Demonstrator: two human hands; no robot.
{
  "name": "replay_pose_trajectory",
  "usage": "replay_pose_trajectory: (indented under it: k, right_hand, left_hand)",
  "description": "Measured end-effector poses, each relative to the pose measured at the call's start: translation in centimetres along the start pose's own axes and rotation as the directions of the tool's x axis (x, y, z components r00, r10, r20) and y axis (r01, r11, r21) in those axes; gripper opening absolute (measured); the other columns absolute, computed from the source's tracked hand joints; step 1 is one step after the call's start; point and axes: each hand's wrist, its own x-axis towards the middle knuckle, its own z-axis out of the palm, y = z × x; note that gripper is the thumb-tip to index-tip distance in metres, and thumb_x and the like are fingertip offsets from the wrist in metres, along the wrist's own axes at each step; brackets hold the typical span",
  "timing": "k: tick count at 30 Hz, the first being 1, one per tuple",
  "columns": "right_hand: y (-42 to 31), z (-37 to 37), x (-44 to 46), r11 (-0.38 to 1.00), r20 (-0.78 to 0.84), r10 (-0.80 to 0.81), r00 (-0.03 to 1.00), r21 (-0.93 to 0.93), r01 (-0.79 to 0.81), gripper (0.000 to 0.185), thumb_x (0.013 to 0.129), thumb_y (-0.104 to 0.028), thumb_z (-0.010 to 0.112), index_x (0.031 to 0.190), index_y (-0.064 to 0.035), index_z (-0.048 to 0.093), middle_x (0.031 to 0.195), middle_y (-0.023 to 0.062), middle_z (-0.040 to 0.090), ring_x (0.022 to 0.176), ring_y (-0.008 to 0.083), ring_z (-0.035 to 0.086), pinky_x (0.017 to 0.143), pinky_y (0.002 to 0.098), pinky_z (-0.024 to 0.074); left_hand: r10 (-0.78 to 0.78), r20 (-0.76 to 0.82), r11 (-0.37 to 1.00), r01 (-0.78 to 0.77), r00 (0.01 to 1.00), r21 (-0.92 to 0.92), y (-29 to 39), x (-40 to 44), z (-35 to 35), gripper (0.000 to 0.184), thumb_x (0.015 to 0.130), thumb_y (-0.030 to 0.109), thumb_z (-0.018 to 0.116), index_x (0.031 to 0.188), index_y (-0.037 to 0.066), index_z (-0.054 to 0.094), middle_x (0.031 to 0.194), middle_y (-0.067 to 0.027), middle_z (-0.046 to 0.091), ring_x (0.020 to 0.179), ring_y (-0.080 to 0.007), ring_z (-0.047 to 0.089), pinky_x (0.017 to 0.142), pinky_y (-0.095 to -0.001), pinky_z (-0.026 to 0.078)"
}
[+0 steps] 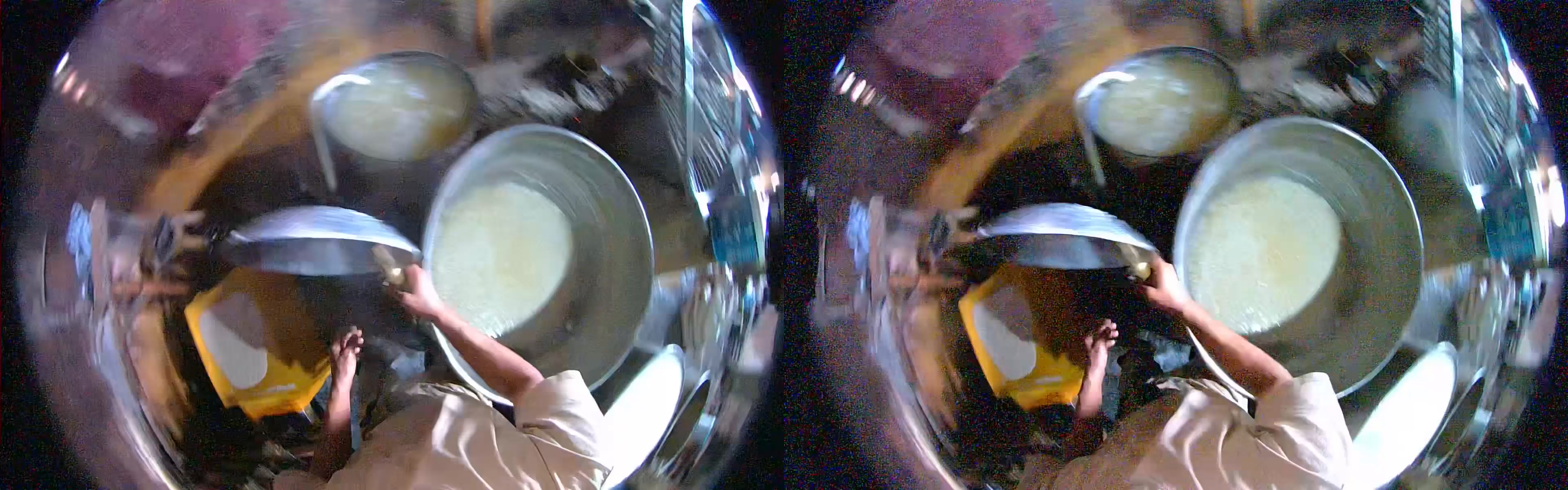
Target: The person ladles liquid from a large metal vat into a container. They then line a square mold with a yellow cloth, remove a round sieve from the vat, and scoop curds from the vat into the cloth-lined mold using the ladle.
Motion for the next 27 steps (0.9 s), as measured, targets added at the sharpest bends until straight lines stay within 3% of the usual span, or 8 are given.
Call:
replay_pose_trajectory:
  k: [3, 7, 9, 10, 12, 18, 24, 27]
  right_hand:
    - [10.3, -11.6, -6.7, 0.929, -0.029, 0.368, 0.929, -0.042, -0.369, 0.035, 0.065, -0.02, 0.068, 0.085, 0.0043, 0.053, 0.079, 0.0189, 0.059, 0.069, 0.0241, 0.059, 0.06, 0.0363, 0.046]
    - [20.4, -22.0, -17.9, 0.903, -0.474, 0.419, 0.775, 0.131, -0.408, 0.024, 0.077, -0.009, 0.059, 0.097, 0.0037, 0.053, 0.08, 0.0098, 0.06, 0.068, 0.0163, 0.057, 0.056, 0.0333, 0.0467]
    - [20.8, -28.3, -20.0, 0.61, -0.437, 0.733, 0.521, 0.084, -0.788, 0.027, 0.081, -0.024, 0.056, 0.098, -0.0034, 0.054, 0.076, 0.0046, 0.057, 0.067, 0.0165, 0.057, 0.052, 0.0308, 0.0447]
    - [28.8, -29.1, -24.5, 0.507, -0.37, 0.82, 0.437, 0.825, -0.252, 0.029, 0.08, -0.024, 0.06, 0.101, -0.0054, 0.053, 0.073, 0.0048, 0.054, 0.062, 0.0161, 0.054, 0.05, 0.0303, 0.0422]
    - [36.4, -32.8, -27.5, 0.452, -0.586, 0.699, 0.409, -0.081, -0.888, 0.034, 0.079, -0.025, 0.061, 0.102, -0.0022, 0.052, 0.074, 0.0073, 0.054, 0.061, 0.0179, 0.051, 0.052, 0.032, 0.0419]
    - [48.2, -35.3, -27.5, 0.253, -0.858, 0.511, 0.057, 0.087, -0.963, 0.034, 0.08, -0.024, 0.057, 0.101, 0.0028, 0.051, 0.079, 0.012, 0.057, 0.063, 0.0238, 0.052, 0.058, 0.0359, 0.0445]
    - [56.2, -25.1, -22.7, -0.029, -0.738, 0.648, -0.188, 0.223, -0.974, 0.034, 0.084, -0.029, 0.046, 0.091, 0.0032, 0.055, 0.07, 0.0145, 0.057, 0.065, 0.0276, 0.056, 0.061, 0.0391, 0.0477]
    - [55.0, -19.6, -19.3, -0.014, -0.243, 0.948, -0.207, 0.616, -0.787, 0.034, 0.083, -0.035, 0.047, 0.077, -0.0023, 0.056, 0.06, 0.0087, 0.053, 0.055, 0.0208, 0.056, 0.049, 0.0399, 0.0466]
  left_hand:
    - [0.176, 0.181, 0.91, -0.23, 0.967, 0.344, 2.7, 3.3, 9.3, 0.031, 0.085, 0.025, 0.052, 0.103, -0.001, 0.055, 0.103, -0.0056, 0.057, 0.093, -0.0168, 0.052, 0.081, -0.0294, 0.041]
    - [-0.087, 0.074, 0.926, 0.053, 0.993, 0.374, 4.3, 6.0, 16.4, 0.043, 0.089, 0.039, 0.043, 0.111, 0.003, 0.051, 0.106, -0.0037, 0.053, 0.099, -0.0154, 0.047, 0.088, -0.0293, 0.036]
    - [-0.058, 0.059, 0.876, 0.023, 0.997, 0.482, 2.2, 8.3, 16.6, 0.043, 0.091, 0.031, 0.038, 0.114, -0.004, 0.048, 0.12, -0.0149, 0.048, 0.113, -0.0234, 0.042, 0.097, -0.0305, 0.031]
    - [-0.106, 0.204, 0.842, -0.021, 0.973, 0.538, 3.4, 8.1, 18.1, 0.05, 0.092, 0.036, 0.03, 0.119, -0.004, 0.044, 0.125, -0.0151, 0.043, 0.116, -0.0238, 0.039, 0.099, -0.0313, 0.028]
    - [-0.154, 0.153, 0.896, 0.073, 0.976, 0.437, 3.0, 8.0, 20.2, 0.057, 0.092, 0.041, 0.025, 0.126, -0.004, 0.031, 0.132, -0.0152, 0.032, 0.122, -0.0238, 0.03, 0.102, -0.0321, 0.022]
    - [-0.017, -0.096, 0.918, 0.054, 0.995, 0.394, -1.7, 9.4, 18.2, 0.068, 0.091, 0.05, 0.02, 0.134, -0.003, 0.019, 0.139, -0.0147, 0.02, 0.127, -0.0244, 0.022, 0.106, -0.036, 0.015]
    - [-0.007, -0.289, 0.952, 0.094, 0.957, 0.29, -0.1, 8.0, 19.5, 0.067, 0.09, 0.05, 0.027, 0.13, -0.003, 0.026, 0.134, -0.0151, 0.029, 0.12, -0.0263, 0.032, 0.102, -0.0367, 0.024]
    - [0.1, -0.344, 0.873, 0.084, 0.934, 0.48, -0.2, 7.5, 19.6, 0.068, 0.089, 0.051, 0.028, 0.13, -0.002, 0.026, 0.133, -0.015, 0.03, 0.119, -0.0254, 0.033, 0.101, -0.0364, 0.026]
